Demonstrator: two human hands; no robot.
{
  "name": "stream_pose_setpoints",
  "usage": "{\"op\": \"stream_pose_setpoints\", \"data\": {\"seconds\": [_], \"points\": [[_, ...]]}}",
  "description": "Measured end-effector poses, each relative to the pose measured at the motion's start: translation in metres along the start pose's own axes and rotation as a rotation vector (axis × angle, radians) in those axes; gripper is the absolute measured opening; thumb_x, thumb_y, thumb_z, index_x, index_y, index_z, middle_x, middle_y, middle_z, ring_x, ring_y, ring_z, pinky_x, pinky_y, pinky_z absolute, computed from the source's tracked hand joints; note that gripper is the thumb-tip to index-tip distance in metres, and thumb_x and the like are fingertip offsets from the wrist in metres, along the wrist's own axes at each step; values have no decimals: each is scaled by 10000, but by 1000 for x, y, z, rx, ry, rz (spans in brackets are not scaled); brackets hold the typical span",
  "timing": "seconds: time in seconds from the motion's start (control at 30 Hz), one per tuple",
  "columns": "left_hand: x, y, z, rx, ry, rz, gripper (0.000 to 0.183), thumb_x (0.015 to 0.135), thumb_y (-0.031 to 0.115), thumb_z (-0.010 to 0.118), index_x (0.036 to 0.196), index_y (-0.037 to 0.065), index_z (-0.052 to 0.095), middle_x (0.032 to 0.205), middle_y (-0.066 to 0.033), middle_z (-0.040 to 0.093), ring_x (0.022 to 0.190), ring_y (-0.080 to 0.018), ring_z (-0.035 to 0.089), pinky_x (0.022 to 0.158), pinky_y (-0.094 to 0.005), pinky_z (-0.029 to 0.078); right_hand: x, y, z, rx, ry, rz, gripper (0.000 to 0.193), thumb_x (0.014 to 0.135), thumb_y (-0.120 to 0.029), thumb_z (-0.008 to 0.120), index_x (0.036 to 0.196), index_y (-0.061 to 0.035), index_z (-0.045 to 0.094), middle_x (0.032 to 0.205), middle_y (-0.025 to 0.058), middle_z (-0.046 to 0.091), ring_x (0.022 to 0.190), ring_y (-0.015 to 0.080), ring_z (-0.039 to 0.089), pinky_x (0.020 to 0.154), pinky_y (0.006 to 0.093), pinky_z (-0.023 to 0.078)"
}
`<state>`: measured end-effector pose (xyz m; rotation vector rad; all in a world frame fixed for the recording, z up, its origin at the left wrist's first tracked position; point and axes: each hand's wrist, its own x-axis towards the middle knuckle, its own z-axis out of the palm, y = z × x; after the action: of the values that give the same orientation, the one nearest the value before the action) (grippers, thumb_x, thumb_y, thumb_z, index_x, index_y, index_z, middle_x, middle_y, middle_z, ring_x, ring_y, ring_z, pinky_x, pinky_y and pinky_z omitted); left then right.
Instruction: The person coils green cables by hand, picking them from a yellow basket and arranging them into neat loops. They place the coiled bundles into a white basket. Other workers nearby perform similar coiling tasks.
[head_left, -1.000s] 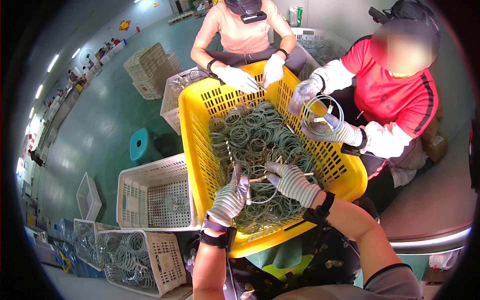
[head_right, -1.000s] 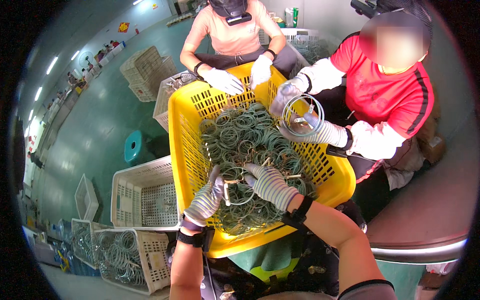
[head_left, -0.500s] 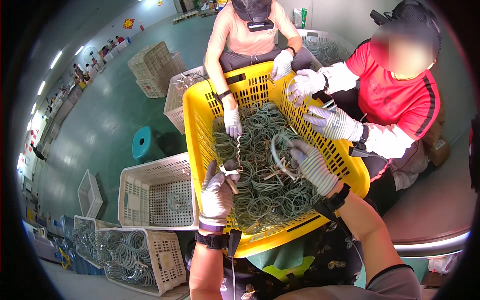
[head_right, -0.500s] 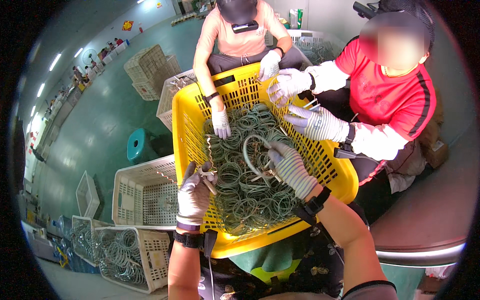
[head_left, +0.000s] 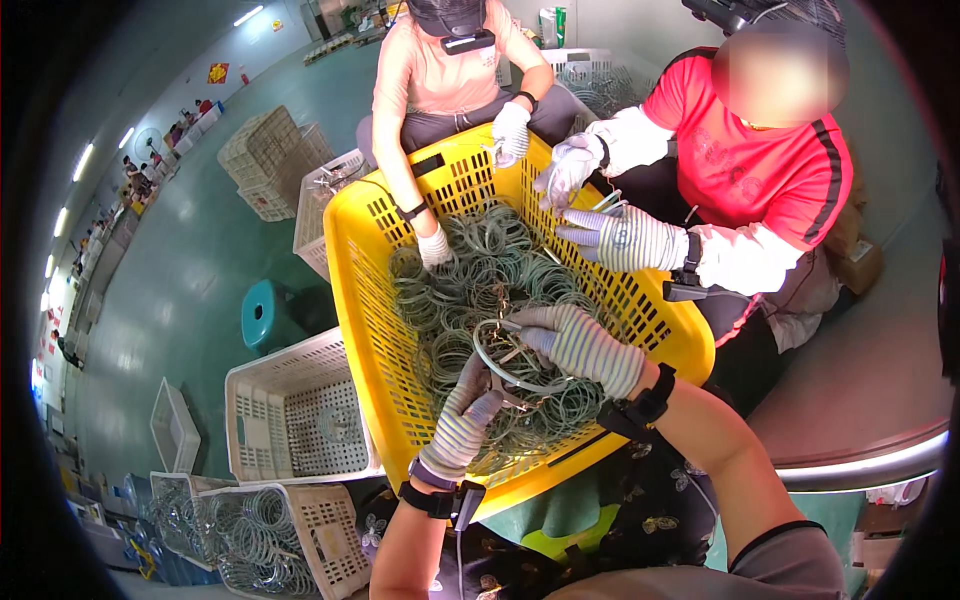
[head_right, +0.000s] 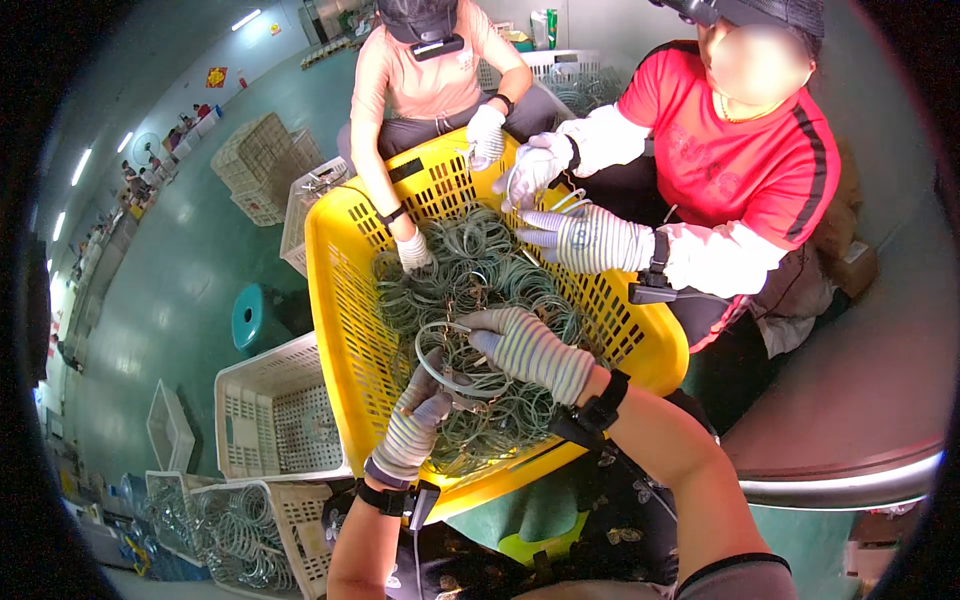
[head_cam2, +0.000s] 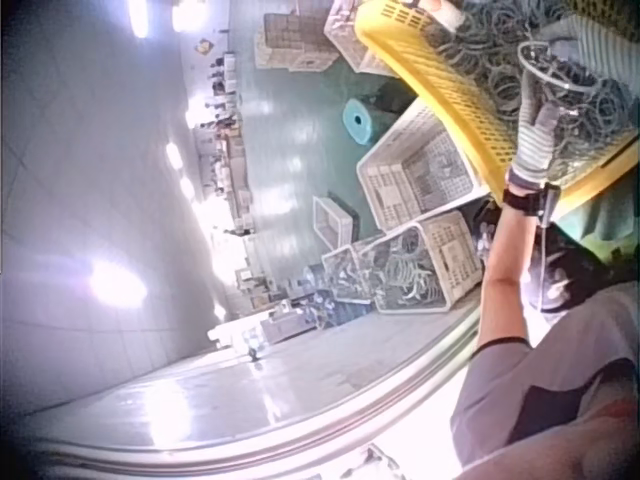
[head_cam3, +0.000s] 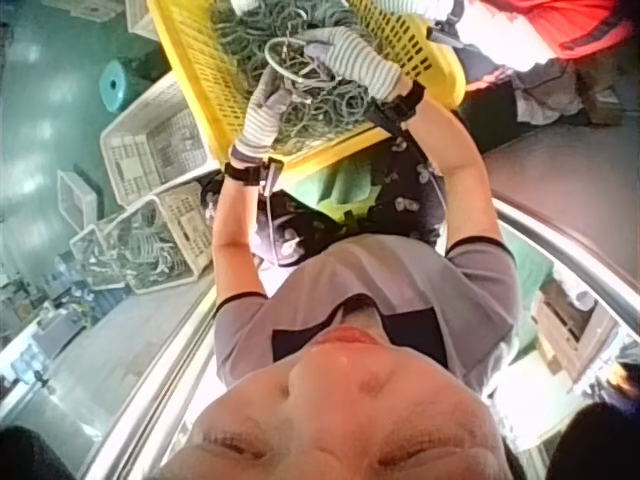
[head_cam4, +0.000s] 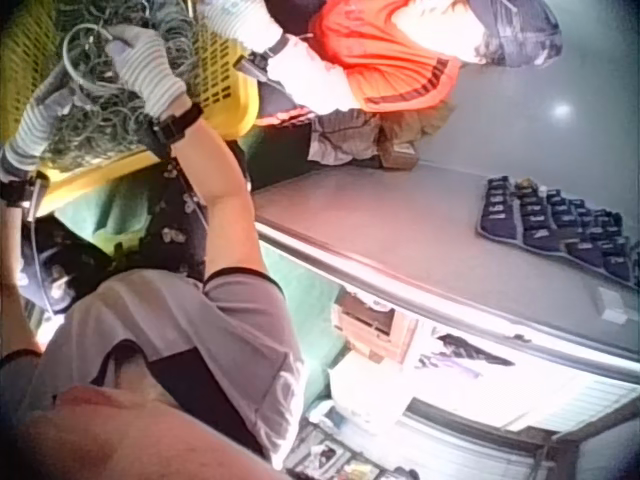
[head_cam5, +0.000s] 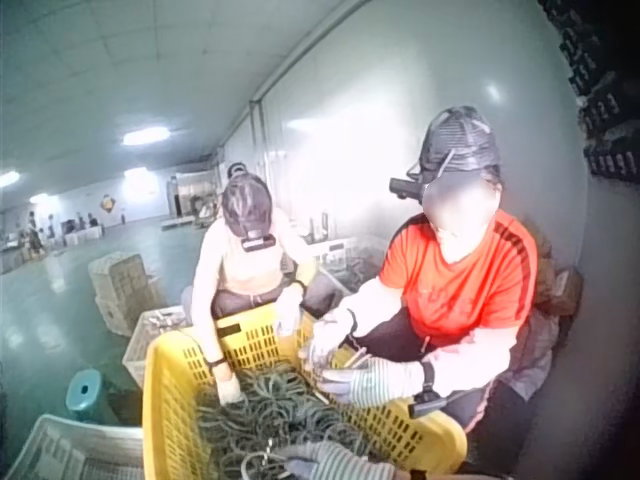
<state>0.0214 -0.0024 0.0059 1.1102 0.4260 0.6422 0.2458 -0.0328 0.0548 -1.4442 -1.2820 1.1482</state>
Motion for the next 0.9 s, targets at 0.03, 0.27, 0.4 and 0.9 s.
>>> {"op": "stream_pose_setpoints", "data": {"seconds": [0.03, 0.27, 0.4, 0.9], "points": [[1, 0, -2, 14, 19, -30, 696, 980, 173, 574, 1583, 44, 252, 1244, -82, 584, 1053, -165, 602, 968, -335, 490, 1, 11, 3, -3, 31, -63, 314, 985, -113, 581, 1275, -21, 657, 792, -39, 608, 639, 47, 527, 572, 220, 441], [3, 4, -12, -286, 3, -20, 1207, 686, 854, 657, 1528, 42, 359, 1367, -155, 602, 1261, -267, 566, 1050, -386, 452, -1, 18, 12, 25, 107, -43, 302, 993, -120, 564, 1260, -2, 644, 810, -20, 618, 668, 55, 541, 608, 219, 451], [0, 6, -14, -249, 104, -144, 1094, 726, 891, 562, 1424, 50, 530, 1361, -139, 608, 1220, -256, 594, 963, -360, 495, -3, 17, 21, 160, 98, 4, 292, 991, -127, 568, 1243, 2, 637, 794, -17, 617, 653, 55, 547, 588, 219, 441], [3, -9, -30, -265, 254, -306, 930, 852, 659, 677, 1486, 37, 401, 1398, -143, 509, 1213, -257, 554, 1048, -382, 490, 6, 45, 20, -565, 56, 19, 290, 944, -245, 586, 1171, -106, 701, 848, 182, 716, 788, 358, 699, 751, 428, 556]]}}
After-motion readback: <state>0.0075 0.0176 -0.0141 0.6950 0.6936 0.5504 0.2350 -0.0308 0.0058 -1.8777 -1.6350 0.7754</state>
